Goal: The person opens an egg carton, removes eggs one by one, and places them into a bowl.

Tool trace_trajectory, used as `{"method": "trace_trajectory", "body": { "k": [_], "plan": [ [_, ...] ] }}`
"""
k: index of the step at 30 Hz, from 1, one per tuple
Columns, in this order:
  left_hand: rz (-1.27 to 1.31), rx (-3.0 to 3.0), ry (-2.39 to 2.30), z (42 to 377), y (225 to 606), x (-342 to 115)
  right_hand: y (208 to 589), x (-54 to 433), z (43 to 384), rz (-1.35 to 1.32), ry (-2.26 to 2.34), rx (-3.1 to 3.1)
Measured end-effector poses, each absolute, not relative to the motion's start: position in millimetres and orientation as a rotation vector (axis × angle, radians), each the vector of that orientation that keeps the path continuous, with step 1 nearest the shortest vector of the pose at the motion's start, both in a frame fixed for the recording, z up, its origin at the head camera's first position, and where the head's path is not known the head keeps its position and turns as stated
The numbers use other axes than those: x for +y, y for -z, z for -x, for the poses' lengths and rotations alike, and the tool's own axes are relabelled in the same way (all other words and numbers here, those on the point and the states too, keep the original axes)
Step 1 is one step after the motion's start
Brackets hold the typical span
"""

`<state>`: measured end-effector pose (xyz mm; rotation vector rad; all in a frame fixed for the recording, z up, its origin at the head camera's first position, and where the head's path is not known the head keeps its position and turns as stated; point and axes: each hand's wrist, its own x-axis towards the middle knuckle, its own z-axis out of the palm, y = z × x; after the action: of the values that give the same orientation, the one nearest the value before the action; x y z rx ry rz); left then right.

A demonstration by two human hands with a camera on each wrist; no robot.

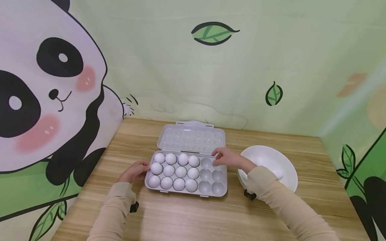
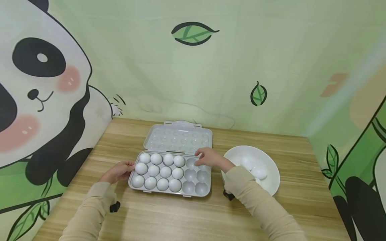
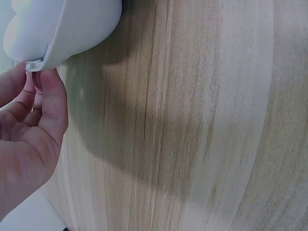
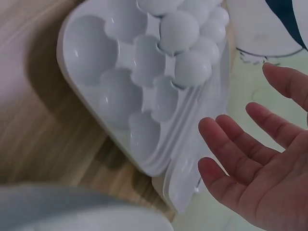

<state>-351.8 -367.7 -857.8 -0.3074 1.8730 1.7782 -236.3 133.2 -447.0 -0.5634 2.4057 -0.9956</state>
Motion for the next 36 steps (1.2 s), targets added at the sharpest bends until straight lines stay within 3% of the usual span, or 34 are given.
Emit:
{"method": "trace_trajectory", "body": {
  "k": [5, 12, 15, 21, 31, 36],
  "plan": [
    [0.221, 1.818, -1.812, 340.3, 829.8, -360.7, 457.2, 113.1, 225.6, 0.621, 0.963, 2.357],
    [0.141, 1.874, -1.828, 280.6, 705.6, -308.5, 474.0, 91.2, 212.2, 0.744, 0.942, 2.347],
    [0.119, 1.865, -1.841, 268.9, 680.7, -299.7, 479.3, 82.4, 207.3, 0.725, 0.917, 2.338],
    [0.099, 1.858, -1.823, 280.9, 703.9, -311.5, 487.7, 69.1, 201.4, 0.7, 0.813, 2.363],
    [0.255, 1.855, -1.795, 313.3, 775.7, -339.6, 497.1, 54.7, 187.9, 0.725, 0.63, 2.518],
    [0.196, 1.861, -1.808, 301.3, 749.9, -330.6, 500.9, 47.7, 181.3, 0.757, 0.468, 2.641]
  ]
}}
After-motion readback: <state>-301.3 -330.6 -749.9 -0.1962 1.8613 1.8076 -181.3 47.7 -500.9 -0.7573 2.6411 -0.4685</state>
